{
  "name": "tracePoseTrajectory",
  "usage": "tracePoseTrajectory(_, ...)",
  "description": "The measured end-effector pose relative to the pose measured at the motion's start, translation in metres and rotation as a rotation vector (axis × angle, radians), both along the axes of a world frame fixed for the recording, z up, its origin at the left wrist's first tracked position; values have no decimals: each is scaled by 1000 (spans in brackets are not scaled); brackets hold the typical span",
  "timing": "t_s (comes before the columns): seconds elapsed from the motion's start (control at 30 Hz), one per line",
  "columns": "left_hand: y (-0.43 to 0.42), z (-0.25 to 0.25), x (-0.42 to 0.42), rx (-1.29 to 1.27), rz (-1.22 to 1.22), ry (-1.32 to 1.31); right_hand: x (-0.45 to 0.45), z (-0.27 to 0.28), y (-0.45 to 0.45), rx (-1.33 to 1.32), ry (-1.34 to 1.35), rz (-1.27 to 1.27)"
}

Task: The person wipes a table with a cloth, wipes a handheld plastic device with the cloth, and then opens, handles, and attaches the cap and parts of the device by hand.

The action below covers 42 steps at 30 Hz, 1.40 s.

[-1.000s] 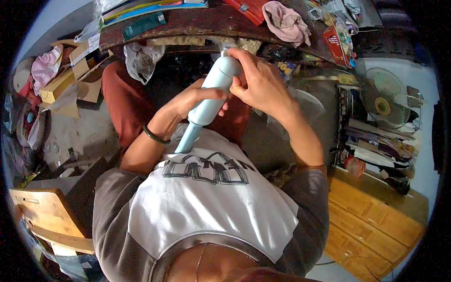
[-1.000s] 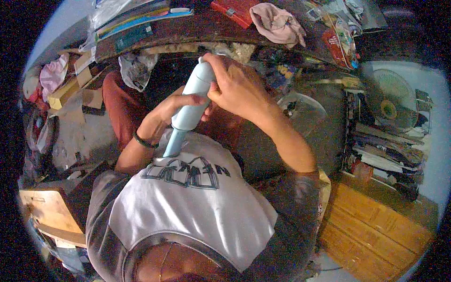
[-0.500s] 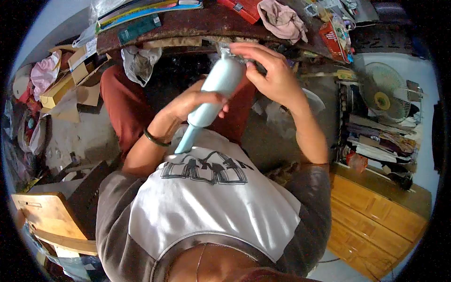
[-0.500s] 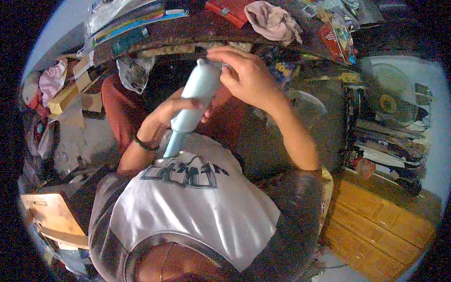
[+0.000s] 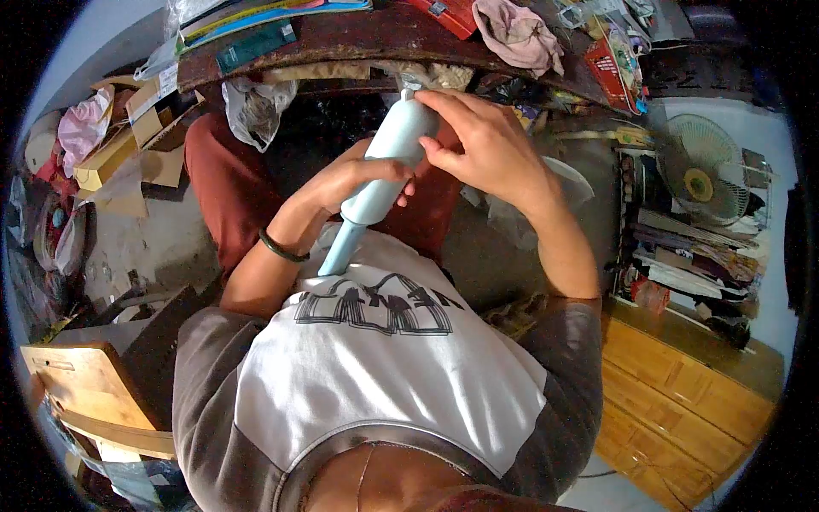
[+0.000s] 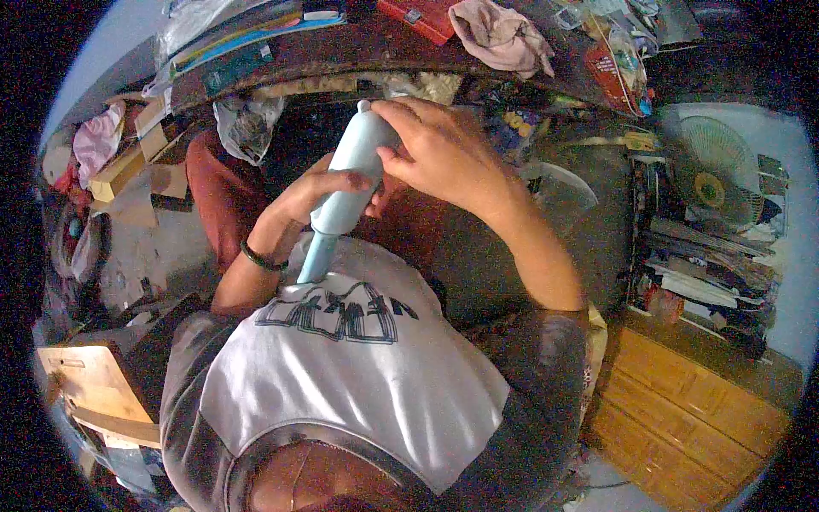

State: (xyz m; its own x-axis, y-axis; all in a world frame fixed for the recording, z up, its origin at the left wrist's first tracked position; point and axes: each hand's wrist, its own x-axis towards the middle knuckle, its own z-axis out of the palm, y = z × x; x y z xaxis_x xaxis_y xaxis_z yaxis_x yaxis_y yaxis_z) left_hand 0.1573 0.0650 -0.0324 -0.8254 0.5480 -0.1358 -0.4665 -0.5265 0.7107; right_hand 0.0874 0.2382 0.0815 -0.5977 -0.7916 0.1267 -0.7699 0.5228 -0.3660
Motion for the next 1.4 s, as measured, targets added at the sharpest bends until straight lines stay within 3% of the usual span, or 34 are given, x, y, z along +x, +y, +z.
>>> tracePoseTrajectory(0.2,2,-3,-1,-2,-29,11,-4,-5,3,11,49,33)
tracePoseTrajectory(0.3,4,-12,0,-6,-24,17,-5,-3,3,76,-67,26)
tracePoseTrajectory(0.67,6,5,4,-29,54,-21,4,-13,-5,53,127,-31)
tracePoseTrajectory(0.8,3,-8,6,-60,-111,47,-29,-26,18,4,122,-117)
tracePoseTrajectory(0.83,4,4,9,-73,-97,46,-40,-23,25,-91,106,-152)
tracePoseTrajectory(0.93,2,10,4,-154,5,47,-28,-7,30,-197,-311,-42)
tracePoseTrajectory(1.03,3,15,0,-292,29,102,-8,0,16,-102,104,33)
tracePoseTrajectory(1.17,5,7,1,-329,42,152,2,0,8,-48,129,0)
tracePoseTrajectory(1.4,5,5,1,-330,38,109,4,-2,3,-2,-50,-109)
